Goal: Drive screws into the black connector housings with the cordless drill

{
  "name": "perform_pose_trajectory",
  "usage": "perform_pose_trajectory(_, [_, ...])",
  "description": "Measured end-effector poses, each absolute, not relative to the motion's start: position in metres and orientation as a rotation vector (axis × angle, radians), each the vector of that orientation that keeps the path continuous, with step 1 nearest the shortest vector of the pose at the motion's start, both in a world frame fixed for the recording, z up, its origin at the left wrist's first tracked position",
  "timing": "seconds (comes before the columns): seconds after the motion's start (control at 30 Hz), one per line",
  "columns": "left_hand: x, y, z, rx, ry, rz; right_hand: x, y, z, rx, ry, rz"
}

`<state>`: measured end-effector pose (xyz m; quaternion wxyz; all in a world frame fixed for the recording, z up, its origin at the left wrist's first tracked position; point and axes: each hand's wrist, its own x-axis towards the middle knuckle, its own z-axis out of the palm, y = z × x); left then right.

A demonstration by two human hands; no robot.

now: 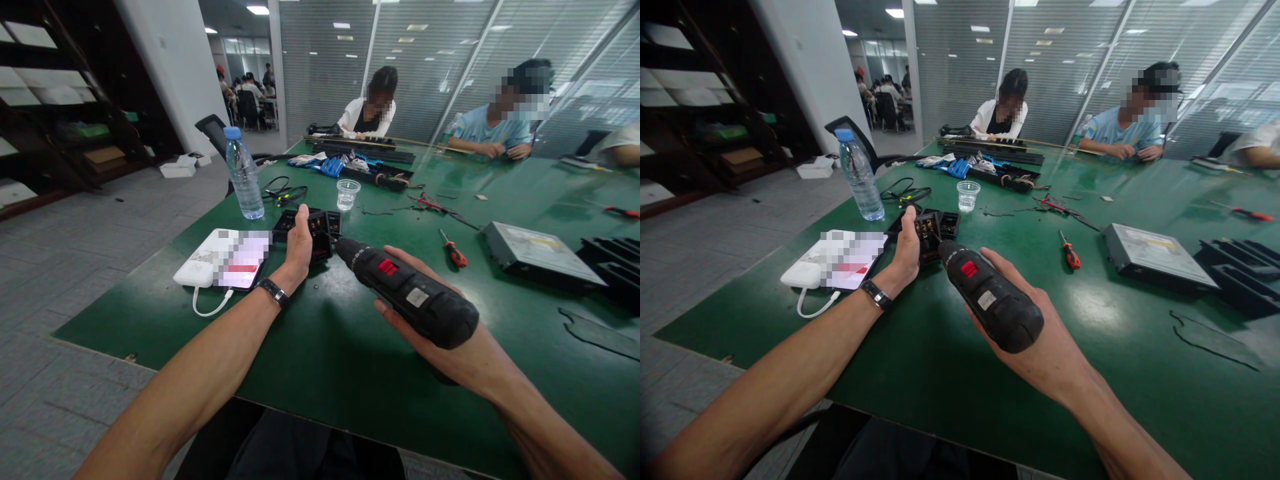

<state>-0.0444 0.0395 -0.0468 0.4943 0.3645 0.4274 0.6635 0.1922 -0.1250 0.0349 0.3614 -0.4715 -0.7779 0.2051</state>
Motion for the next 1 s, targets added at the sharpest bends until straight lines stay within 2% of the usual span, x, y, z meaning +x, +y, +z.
perform_pose_trajectory(1.0, [-0.044, 0.043, -0.048, 0.869, 1.021, 1.619, 0.199, -0.123, 0.023, -1.189, -2.043, 0.417])
